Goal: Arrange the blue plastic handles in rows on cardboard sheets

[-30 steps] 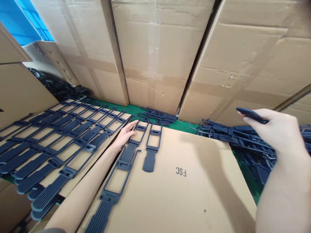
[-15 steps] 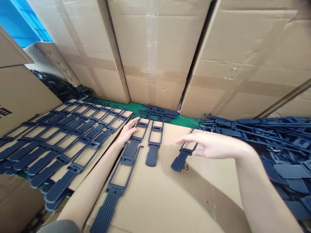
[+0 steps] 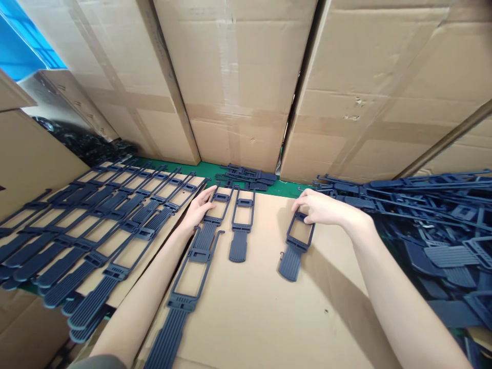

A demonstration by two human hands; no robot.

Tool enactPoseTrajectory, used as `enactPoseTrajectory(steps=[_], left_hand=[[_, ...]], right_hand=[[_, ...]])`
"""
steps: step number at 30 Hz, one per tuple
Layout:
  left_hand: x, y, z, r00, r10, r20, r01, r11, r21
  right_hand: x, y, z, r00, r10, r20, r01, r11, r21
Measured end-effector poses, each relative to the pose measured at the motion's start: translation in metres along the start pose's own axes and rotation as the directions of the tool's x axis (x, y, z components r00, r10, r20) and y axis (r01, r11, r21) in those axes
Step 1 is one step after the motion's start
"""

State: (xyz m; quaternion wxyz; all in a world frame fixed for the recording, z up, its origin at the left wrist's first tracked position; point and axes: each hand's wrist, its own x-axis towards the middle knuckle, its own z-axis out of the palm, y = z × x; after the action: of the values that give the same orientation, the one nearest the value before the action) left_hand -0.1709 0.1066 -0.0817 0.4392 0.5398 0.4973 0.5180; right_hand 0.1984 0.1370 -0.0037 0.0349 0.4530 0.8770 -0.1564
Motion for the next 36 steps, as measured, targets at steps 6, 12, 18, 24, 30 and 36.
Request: enactPoseTrajectory(steps=[6, 12, 18, 24, 30, 36], left_hand=[[0.002, -0.005, -0.001, 1.0, -0.017, -0.015, 0.016, 0.999, -0.041], [0.001, -0.007, -0.002, 1.0, 0.002, -0.005, -0.002, 1.0, -0.03], [-0.001, -0.005, 0.0, 1.0, 0.008, 0.009, -0.008, 1.0, -0.011], [-0.002, -0.003, 0.001, 1.0, 0.005, 0.018, -0.005, 1.0, -0.002], [-0.005, 0.001, 0.004, 1.0, -0.003, 0.016, 0.003, 1.0, -0.027], [-0.006, 0.001, 0.007, 1.0, 0.01, -0.002, -0.01, 1.0, -0.028]], right_hand=[[0.004, -0.022, 0.012, 0.997, 0.011, -0.074, -0.014, 0.999, -0.033], [0.007, -0.047, 0.015, 0.961, -0.165, -0.221, 0.197, 0.972, 0.127], [0.007, -0.064, 0.02, 0.955, -0.218, -0.201, 0.24, 0.966, 0.092], [0.01, -0.058, 0.018, 0.967, -0.198, -0.158, 0.184, 0.978, -0.1], [-0.009, -0.076, 0.001, 0.889, -0.325, -0.323, 0.273, 0.942, -0.196], [-0.027, -0.126, 0.007, 0.792, -0.517, -0.325, 0.462, 0.855, -0.234]])
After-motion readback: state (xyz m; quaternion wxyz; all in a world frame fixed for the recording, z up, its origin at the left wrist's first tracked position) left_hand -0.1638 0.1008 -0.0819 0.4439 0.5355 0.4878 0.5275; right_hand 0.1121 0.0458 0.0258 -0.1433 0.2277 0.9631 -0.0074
